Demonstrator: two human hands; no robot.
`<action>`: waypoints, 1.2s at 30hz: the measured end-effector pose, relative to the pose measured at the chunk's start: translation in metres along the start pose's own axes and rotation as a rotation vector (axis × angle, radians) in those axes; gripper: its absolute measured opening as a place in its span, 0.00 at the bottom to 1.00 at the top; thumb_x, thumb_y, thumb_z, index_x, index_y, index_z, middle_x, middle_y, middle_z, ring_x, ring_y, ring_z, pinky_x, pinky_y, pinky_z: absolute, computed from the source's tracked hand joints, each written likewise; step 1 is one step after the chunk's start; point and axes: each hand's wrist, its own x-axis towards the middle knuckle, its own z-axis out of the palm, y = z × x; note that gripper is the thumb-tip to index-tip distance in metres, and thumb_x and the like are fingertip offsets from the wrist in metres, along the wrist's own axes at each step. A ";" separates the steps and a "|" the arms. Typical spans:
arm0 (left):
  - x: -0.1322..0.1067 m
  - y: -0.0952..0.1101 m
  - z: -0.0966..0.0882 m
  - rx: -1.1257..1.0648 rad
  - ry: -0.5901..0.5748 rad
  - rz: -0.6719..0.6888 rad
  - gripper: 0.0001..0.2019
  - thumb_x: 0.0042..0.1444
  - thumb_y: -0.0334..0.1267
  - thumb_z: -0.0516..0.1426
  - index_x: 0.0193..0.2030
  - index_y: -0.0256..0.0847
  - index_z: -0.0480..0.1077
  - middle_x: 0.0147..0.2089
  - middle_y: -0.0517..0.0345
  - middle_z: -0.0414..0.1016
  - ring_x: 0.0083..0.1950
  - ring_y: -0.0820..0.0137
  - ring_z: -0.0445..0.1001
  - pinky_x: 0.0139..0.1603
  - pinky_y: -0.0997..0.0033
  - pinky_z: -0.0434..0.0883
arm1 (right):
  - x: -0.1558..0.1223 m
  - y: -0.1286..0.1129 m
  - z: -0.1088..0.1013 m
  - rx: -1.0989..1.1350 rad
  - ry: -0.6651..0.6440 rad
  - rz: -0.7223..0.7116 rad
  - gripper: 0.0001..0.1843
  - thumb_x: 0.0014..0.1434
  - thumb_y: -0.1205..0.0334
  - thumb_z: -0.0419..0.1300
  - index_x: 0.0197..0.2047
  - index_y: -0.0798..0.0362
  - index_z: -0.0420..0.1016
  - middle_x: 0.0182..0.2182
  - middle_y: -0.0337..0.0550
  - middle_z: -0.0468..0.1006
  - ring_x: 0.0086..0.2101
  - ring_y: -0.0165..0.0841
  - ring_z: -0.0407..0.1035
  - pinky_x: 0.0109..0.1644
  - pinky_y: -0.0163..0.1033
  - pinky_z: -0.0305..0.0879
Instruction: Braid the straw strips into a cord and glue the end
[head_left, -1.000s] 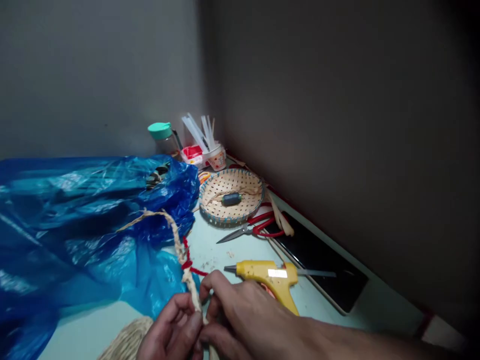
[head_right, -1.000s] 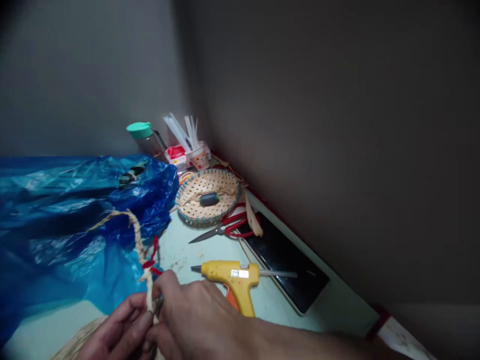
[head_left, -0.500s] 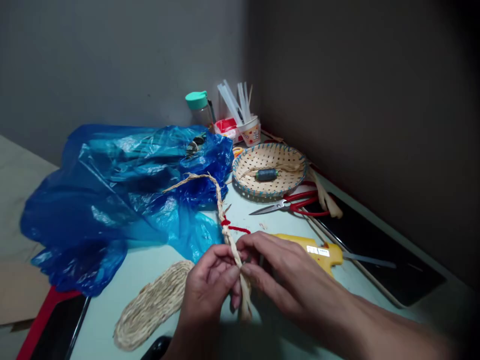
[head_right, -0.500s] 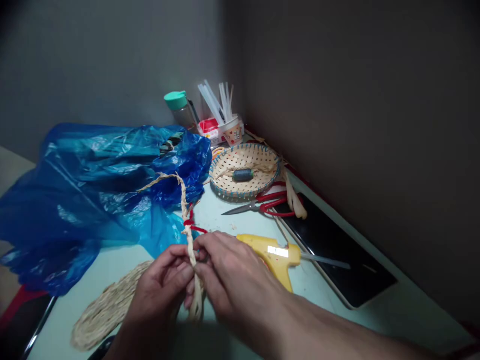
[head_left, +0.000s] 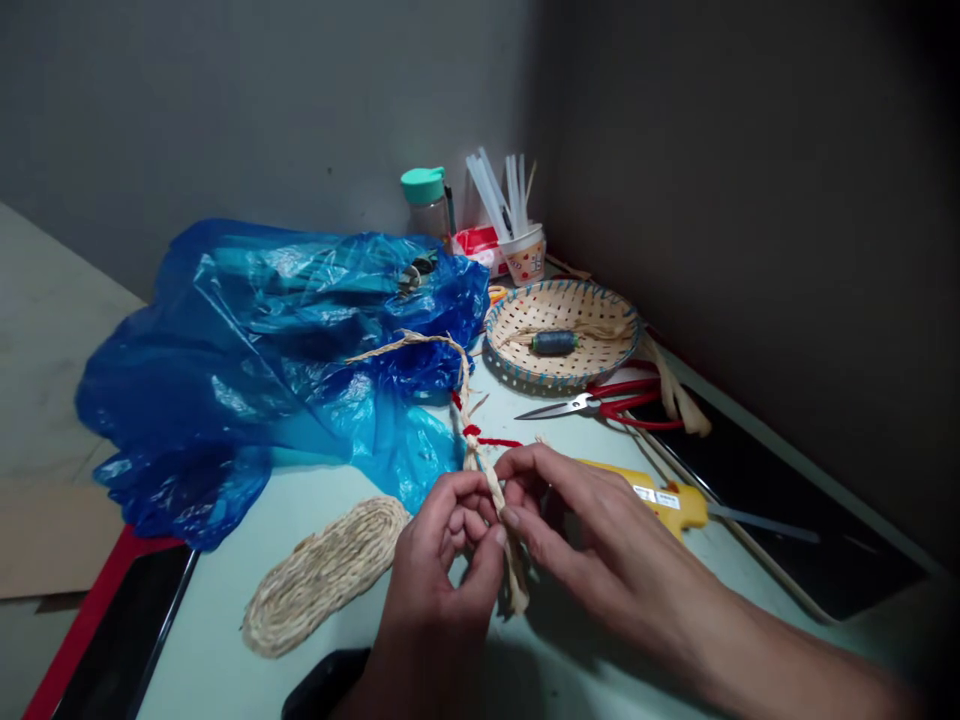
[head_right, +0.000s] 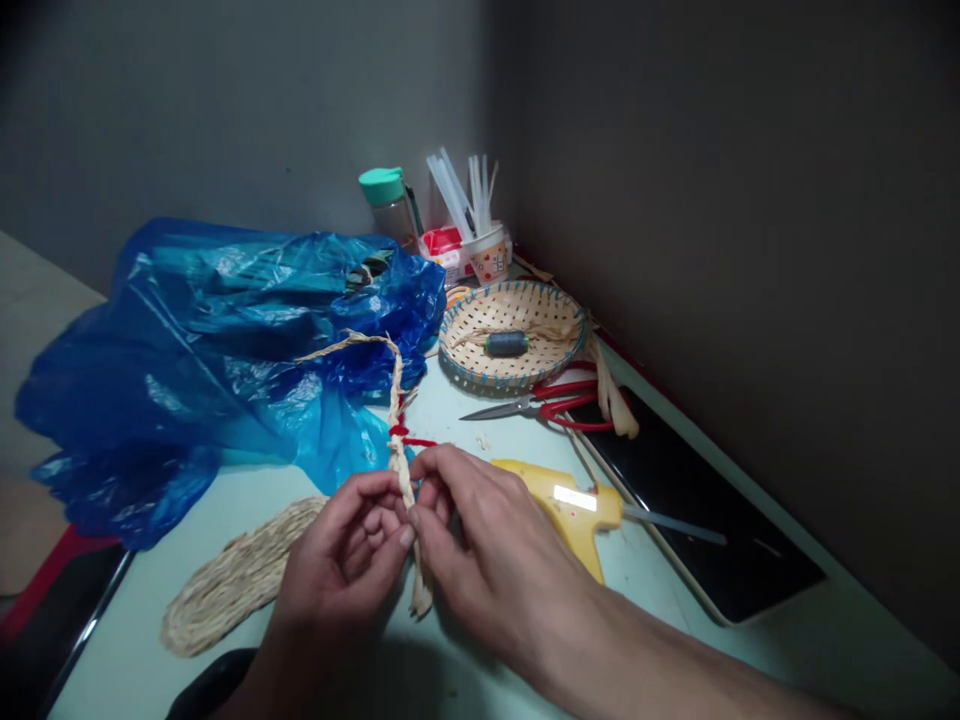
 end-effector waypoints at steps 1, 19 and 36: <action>0.001 -0.001 0.000 0.000 -0.016 0.006 0.12 0.50 0.30 0.59 0.43 0.42 0.68 0.31 0.63 0.68 0.28 0.77 0.65 0.29 0.77 0.65 | 0.001 0.000 0.000 0.011 -0.005 0.025 0.04 0.61 0.67 0.54 0.41 0.51 0.65 0.31 0.37 0.72 0.31 0.30 0.66 0.36 0.36 0.60; 0.008 0.008 -0.006 -0.262 -0.085 -0.230 0.11 0.49 0.38 0.63 0.34 0.38 0.66 0.24 0.65 0.65 0.22 0.78 0.63 0.24 0.77 0.62 | 0.002 0.004 0.001 0.177 -0.057 0.069 0.09 0.58 0.69 0.55 0.42 0.49 0.61 0.28 0.32 0.71 0.26 0.25 0.63 0.29 0.30 0.59; 0.015 0.011 -0.020 -0.368 -0.343 -0.249 0.01 0.56 0.30 0.56 0.35 0.38 0.67 0.31 0.61 0.65 0.30 0.75 0.64 0.36 0.74 0.64 | 0.005 0.006 -0.008 0.616 -0.216 0.147 0.08 0.57 0.68 0.56 0.40 0.51 0.62 0.28 0.33 0.64 0.27 0.25 0.57 0.30 0.31 0.54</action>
